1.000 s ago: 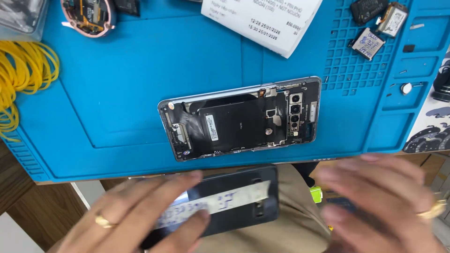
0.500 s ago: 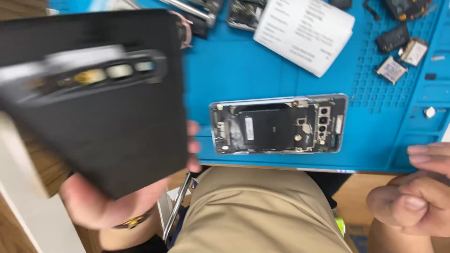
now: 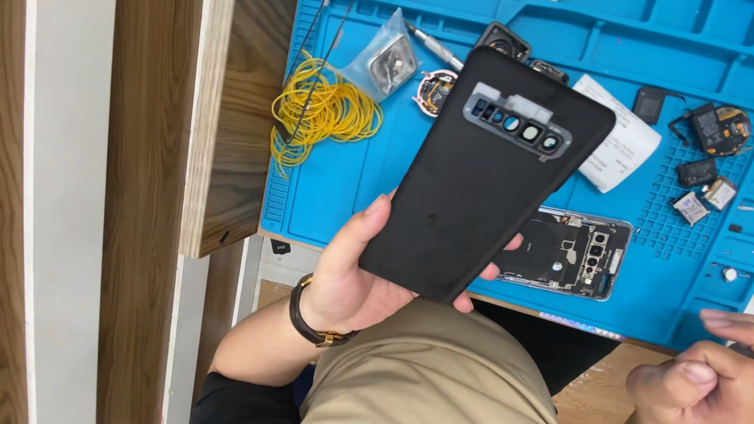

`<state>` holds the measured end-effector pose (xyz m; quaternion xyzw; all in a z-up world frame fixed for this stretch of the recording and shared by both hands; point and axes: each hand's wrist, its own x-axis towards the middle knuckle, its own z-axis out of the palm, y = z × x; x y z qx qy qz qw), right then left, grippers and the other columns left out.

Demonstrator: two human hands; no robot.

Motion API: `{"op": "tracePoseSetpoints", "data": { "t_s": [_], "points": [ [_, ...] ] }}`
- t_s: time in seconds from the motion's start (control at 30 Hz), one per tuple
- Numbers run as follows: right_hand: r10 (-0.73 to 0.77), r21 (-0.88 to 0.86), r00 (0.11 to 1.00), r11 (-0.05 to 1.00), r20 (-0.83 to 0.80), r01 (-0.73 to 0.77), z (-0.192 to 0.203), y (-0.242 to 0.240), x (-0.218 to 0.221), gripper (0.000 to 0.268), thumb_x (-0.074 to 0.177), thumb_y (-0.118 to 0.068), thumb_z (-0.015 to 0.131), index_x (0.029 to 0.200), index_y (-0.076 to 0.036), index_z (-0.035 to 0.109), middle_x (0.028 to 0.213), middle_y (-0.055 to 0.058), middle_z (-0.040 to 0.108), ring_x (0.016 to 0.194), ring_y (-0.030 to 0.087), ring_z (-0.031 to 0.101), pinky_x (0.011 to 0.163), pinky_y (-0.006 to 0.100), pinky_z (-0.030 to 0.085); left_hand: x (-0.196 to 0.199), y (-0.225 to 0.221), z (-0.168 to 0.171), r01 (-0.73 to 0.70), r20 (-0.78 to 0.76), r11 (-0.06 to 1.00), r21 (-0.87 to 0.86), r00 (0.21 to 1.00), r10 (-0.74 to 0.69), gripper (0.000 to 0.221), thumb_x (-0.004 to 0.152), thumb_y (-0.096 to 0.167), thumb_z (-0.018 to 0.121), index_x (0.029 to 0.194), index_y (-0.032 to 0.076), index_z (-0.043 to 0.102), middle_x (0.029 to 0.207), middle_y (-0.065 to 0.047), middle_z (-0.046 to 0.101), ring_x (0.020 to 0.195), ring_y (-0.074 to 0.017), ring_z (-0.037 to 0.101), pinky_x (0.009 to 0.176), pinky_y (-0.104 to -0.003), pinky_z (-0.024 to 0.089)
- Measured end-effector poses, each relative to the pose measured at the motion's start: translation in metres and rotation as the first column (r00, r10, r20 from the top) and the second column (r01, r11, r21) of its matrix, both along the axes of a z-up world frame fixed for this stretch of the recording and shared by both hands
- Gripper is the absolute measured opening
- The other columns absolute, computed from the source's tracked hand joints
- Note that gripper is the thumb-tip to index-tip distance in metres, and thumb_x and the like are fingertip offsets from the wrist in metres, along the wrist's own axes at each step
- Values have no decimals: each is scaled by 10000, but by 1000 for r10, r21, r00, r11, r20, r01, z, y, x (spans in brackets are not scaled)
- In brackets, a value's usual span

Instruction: Applying adhesive to a smartphone frame and securing it with multiple rubber bands.

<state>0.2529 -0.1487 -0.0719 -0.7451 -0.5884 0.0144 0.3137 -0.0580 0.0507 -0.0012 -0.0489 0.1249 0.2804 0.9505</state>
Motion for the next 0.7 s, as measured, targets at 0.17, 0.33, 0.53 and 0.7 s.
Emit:
{"op": "tracePoseSetpoints", "data": {
  "t_s": [0.17, 0.33, 0.53, 0.7],
  "points": [
    [22, 108, 997, 994, -80, -13, -26, -7, 8, 254, 1163, 61, 427, 955, 192, 488, 1280, 447, 485, 1251, 562, 571, 1212, 584, 415, -13, 6, -3, 11, -2, 1000, -10, 1000, -11, 833, 1029, 537, 367, 1678, 27, 259, 1589, -411, 335, 1204, -375, 599, 910, -442, 558],
    [159, 160, 987, 975, -21, -154, -18, 8, 43, 187, 1096, -9, 674, 1046, 154, 750, 1076, 360, 521, 998, 511, 599, 1015, 613, 511, -24, 2, -37, -230, -248, 627, 745, 777, 579, 612, 1136, 416, 625, 1616, 96, 421, 1594, -316, 452, 1356, -588, 554, 1061, -710, 544],
    [281, 95, 958, 957, -57, -275, 6, 44, 65, 79, 880, -56, 806, 914, -20, 744, 901, 176, 573, 770, 293, 670, 778, 425, 538, 3, 21, -27, 808, -360, -71, 584, 336, 870, 631, 881, 555, 575, 1311, 97, 521, 1499, -390, 568, 1326, -445, 644, 1172, -487, 512],
    [225, -207, 949, 940, -221, -271, 24, 37, 63, 105, 823, -250, 743, 874, -161, 722, 914, 20, 694, 833, 178, 683, 862, 371, 546, 97, -4, -3, 975, -731, 185, 126, -35, 682, 519, 610, 347, 902, 1102, 236, 779, 1118, 75, 772, 1055, -128, 650, 1018, -305, 496]
  ]
}}
